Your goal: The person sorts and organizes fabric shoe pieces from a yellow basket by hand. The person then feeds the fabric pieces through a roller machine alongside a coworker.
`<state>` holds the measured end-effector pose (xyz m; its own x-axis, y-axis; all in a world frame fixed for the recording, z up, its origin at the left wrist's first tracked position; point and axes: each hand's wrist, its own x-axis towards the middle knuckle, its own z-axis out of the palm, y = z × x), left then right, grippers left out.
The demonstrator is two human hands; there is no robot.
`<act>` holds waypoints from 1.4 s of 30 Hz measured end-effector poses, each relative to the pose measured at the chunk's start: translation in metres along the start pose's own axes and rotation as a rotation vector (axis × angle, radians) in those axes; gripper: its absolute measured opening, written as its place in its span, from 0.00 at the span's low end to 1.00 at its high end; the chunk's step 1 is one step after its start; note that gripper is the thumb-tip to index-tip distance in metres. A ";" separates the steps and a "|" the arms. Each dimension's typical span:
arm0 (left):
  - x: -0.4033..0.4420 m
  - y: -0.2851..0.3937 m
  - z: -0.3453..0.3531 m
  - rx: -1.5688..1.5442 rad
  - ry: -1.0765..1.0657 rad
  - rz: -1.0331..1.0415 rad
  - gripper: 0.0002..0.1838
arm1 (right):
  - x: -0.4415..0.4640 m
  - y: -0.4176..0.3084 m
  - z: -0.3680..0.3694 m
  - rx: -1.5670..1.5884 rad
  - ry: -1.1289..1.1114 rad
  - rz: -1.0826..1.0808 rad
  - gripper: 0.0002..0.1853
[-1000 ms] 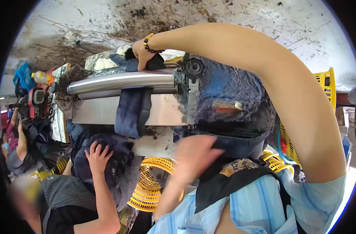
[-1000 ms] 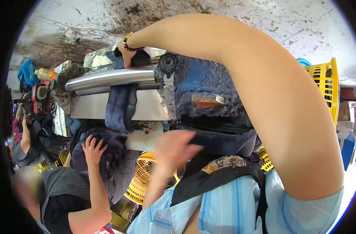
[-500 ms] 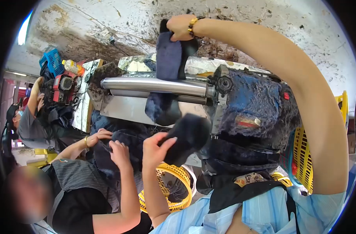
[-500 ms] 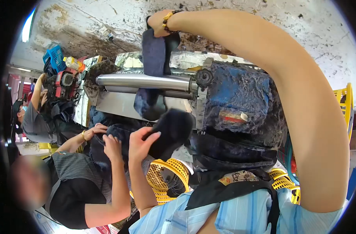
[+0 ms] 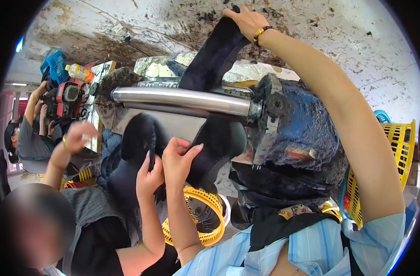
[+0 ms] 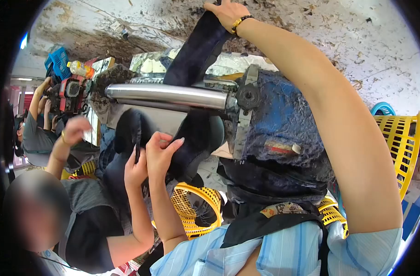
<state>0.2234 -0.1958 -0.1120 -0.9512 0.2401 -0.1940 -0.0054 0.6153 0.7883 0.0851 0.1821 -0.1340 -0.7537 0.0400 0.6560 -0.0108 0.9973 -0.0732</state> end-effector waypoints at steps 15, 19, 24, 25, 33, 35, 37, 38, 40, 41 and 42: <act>-0.102 -0.008 0.113 -0.609 -0.354 -0.240 0.15 | 0.000 -0.105 -0.069 0.178 -1.256 -0.098 0.24; -0.096 -0.010 0.123 -0.559 -0.297 -0.116 0.16 | 0.014 -0.097 -0.085 0.156 -1.049 -0.043 0.21; -0.103 0.000 0.129 -0.536 -0.202 -0.057 0.11 | 0.034 -0.092 -0.115 0.109 -0.760 -0.089 0.16; -0.103 -0.003 0.130 -0.478 -0.178 -0.053 0.12 | 0.043 -0.093 -0.125 0.073 -0.801 -0.103 0.17; -0.154 0.041 0.120 0.048 -0.353 0.886 0.23 | 0.049 -0.029 -0.132 0.078 -0.631 -0.121 0.21; -0.164 0.049 0.141 0.110 -0.463 0.988 0.18 | 0.050 -0.022 -0.149 0.061 -0.646 -0.046 0.21; -0.166 0.036 0.156 0.280 -0.716 1.081 0.16 | 0.046 -0.022 -0.174 0.105 -0.618 -0.098 0.21; -0.165 0.037 0.160 0.357 -0.798 1.137 0.16 | 0.045 -0.016 -0.177 0.134 -0.579 -0.121 0.20; -0.164 0.038 0.164 0.324 -0.733 1.194 0.16 | 0.039 -0.014 -0.187 0.188 -0.659 -0.027 0.20; -0.164 0.029 0.172 0.385 -0.719 1.223 0.16 | 0.034 -0.012 -0.194 0.154 -0.643 0.063 0.20; -0.162 0.029 0.172 0.410 -0.765 1.225 0.17 | 0.022 -0.009 -0.206 0.138 -0.536 0.137 0.21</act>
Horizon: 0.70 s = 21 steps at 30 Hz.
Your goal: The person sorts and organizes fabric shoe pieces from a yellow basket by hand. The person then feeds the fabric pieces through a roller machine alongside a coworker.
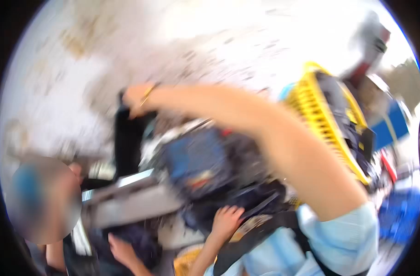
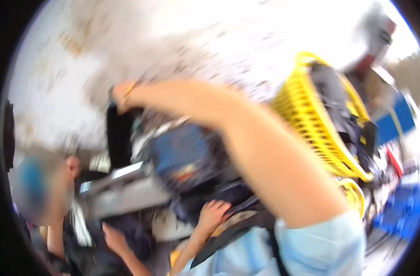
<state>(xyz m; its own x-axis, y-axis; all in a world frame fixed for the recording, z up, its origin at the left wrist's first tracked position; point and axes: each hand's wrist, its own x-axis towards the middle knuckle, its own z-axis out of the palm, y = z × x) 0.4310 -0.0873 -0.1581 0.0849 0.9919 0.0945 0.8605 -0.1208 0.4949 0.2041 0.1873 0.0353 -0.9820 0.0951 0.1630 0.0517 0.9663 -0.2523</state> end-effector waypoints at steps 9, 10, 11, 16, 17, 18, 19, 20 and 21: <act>0.001 0.013 -0.048 -0.201 -0.148 -0.165 0.12 | -0.160 0.124 -0.238 -0.281 0.500 0.112 0.18; -0.002 0.014 -0.054 -0.154 -0.027 -0.103 0.13 | -0.202 0.104 -0.272 -0.450 0.510 0.139 0.17; -0.009 0.014 -0.066 -0.189 0.059 -0.090 0.14 | -0.239 0.083 -0.296 -0.632 0.498 0.168 0.16; -0.054 -0.003 -0.130 -0.418 0.305 -0.363 0.15 | -0.382 0.117 -0.255 -0.899 0.177 0.419 0.16; -0.071 -0.011 -0.126 -0.532 0.366 -0.483 0.14 | -0.398 0.124 -0.217 -0.846 0.059 0.494 0.16; -0.089 -0.020 -0.123 -0.656 0.447 -0.599 0.13 | -0.406 0.124 -0.189 -0.782 -0.040 0.574 0.17; -0.106 -0.029 -0.120 -0.777 0.544 -0.706 0.12 | -0.410 0.121 -0.168 -0.715 -0.135 0.638 0.17; -0.116 -0.035 -0.117 -0.897 0.632 -0.811 0.11 | -0.403 0.114 -0.163 -0.678 -0.181 0.670 0.18; -0.126 -0.041 -0.114 -1.017 0.740 -0.910 0.10 | -0.384 0.103 -0.163 -0.681 -0.191 0.620 0.19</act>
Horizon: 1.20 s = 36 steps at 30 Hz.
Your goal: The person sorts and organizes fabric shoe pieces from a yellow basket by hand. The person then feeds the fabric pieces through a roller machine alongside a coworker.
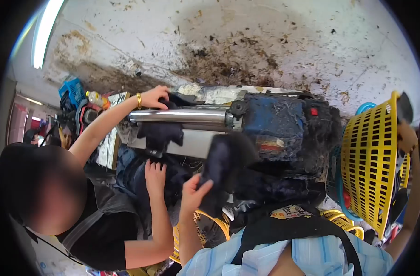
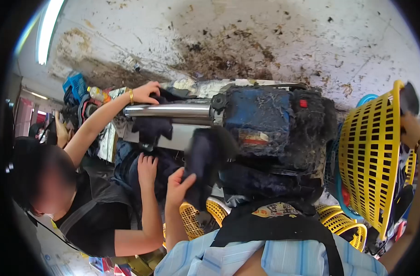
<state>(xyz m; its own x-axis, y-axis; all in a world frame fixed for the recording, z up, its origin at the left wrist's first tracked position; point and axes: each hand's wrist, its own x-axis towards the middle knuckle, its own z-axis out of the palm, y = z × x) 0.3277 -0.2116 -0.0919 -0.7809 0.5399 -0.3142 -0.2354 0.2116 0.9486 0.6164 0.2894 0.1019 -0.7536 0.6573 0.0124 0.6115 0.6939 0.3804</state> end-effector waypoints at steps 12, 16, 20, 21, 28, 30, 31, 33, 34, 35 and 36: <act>0.079 0.003 -0.048 0.698 0.618 0.207 0.09 | 0.215 -0.432 -0.062 0.791 -0.561 -1.055 0.43; 0.022 -0.019 0.046 0.870 0.111 0.831 0.07 | 0.236 -0.557 0.000 0.593 -0.722 -0.898 0.38; 0.010 -0.030 0.142 0.849 -0.323 0.829 0.31 | 0.220 -0.551 -0.023 0.455 -0.408 -0.904 0.19; 0.007 -0.036 0.152 0.944 -0.402 0.838 0.35 | 0.213 -0.544 -0.033 0.412 -0.329 -0.951 0.16; -0.005 -0.055 0.129 0.921 -0.342 1.099 0.19 | 0.170 -0.485 -0.091 0.327 -0.020 -1.026 0.10; -0.007 -0.035 0.103 0.879 -0.367 1.141 0.15 | 0.178 -0.476 -0.101 0.313 0.015 -0.987 0.09; -0.006 -0.023 0.086 0.865 -0.266 1.099 0.14 | 0.188 -0.473 -0.101 0.378 0.064 -0.991 0.09; 0.001 -0.003 0.051 0.873 -0.067 0.883 0.12 | 0.213 -0.470 -0.099 0.390 0.095 -0.929 0.10; 0.006 0.003 0.036 0.890 0.031 0.711 0.12 | 0.227 -0.470 -0.098 0.371 0.116 -0.913 0.11; 0.015 0.006 0.020 0.736 0.044 0.532 0.10 | 0.241 -0.470 -0.096 0.353 0.136 -0.898 0.12; 0.023 0.009 0.005 0.583 0.055 0.355 0.09 | 0.261 -0.469 -0.082 0.424 0.214 -0.896 0.12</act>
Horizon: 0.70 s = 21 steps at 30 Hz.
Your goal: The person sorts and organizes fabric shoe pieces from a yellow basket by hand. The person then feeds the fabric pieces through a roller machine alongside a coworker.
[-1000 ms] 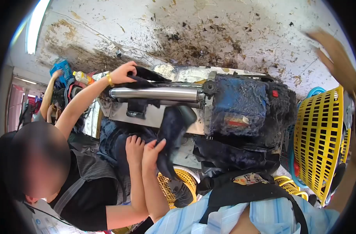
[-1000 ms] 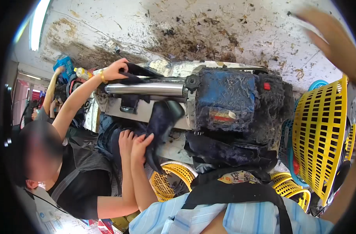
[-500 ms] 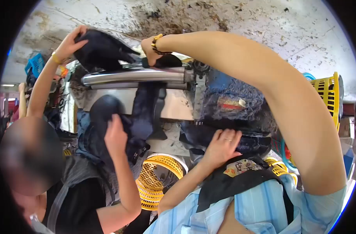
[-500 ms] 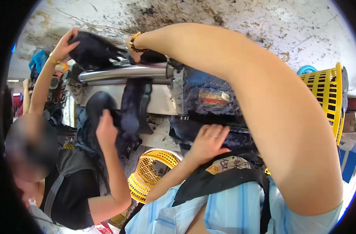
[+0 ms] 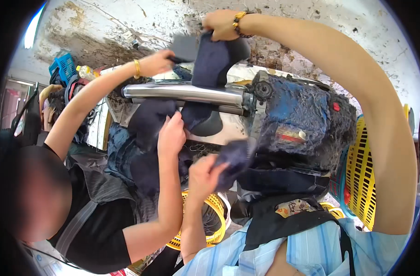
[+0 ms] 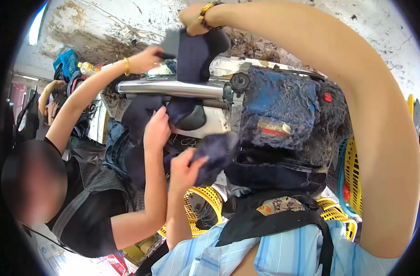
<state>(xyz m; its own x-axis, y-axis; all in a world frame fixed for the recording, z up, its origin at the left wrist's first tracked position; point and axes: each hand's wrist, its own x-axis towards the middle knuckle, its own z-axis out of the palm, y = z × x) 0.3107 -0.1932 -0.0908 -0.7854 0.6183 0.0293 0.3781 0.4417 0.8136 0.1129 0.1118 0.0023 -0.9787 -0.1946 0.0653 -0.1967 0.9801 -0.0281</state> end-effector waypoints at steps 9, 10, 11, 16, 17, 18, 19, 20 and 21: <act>0.047 -0.034 -0.023 -0.066 0.121 -0.498 0.21 | 0.001 0.097 0.068 0.235 -0.088 0.459 0.18; 0.053 -0.037 -0.026 -0.027 0.112 -0.515 0.23 | -0.013 0.107 0.084 0.344 0.218 0.282 0.19; 0.059 -0.039 -0.028 0.013 0.102 -0.532 0.26 | -0.002 0.118 0.102 0.182 0.262 0.376 0.14; 0.094 -0.037 -0.029 0.235 0.268 -0.463 0.27 | -0.017 0.097 0.095 0.077 0.118 0.582 0.25; 0.099 -0.030 -0.024 0.230 0.324 -0.434 0.26 | -0.021 0.088 0.092 0.057 0.170 0.502 0.19; 0.101 -0.020 -0.019 0.227 0.377 -0.406 0.24 | -0.026 0.077 0.089 0.040 0.220 0.423 0.13; 0.097 -0.026 -0.009 0.459 0.543 -0.108 0.19 | -0.030 0.067 0.087 0.024 0.272 0.347 0.08; 0.084 -0.027 0.000 0.535 0.633 -0.014 0.17 | -0.030 0.050 0.088 -0.027 0.077 0.155 0.10; 0.068 -0.019 0.011 0.607 0.729 0.087 0.15 | -0.026 0.030 0.095 -0.081 -0.113 -0.034 0.11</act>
<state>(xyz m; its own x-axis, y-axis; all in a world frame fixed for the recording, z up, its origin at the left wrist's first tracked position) 0.2553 -0.1521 -0.1104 -0.7771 0.1983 0.5973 0.4790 0.8020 0.3569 0.1271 0.1429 -0.0946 -0.9728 -0.2263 -0.0483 -0.2288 0.9720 0.0530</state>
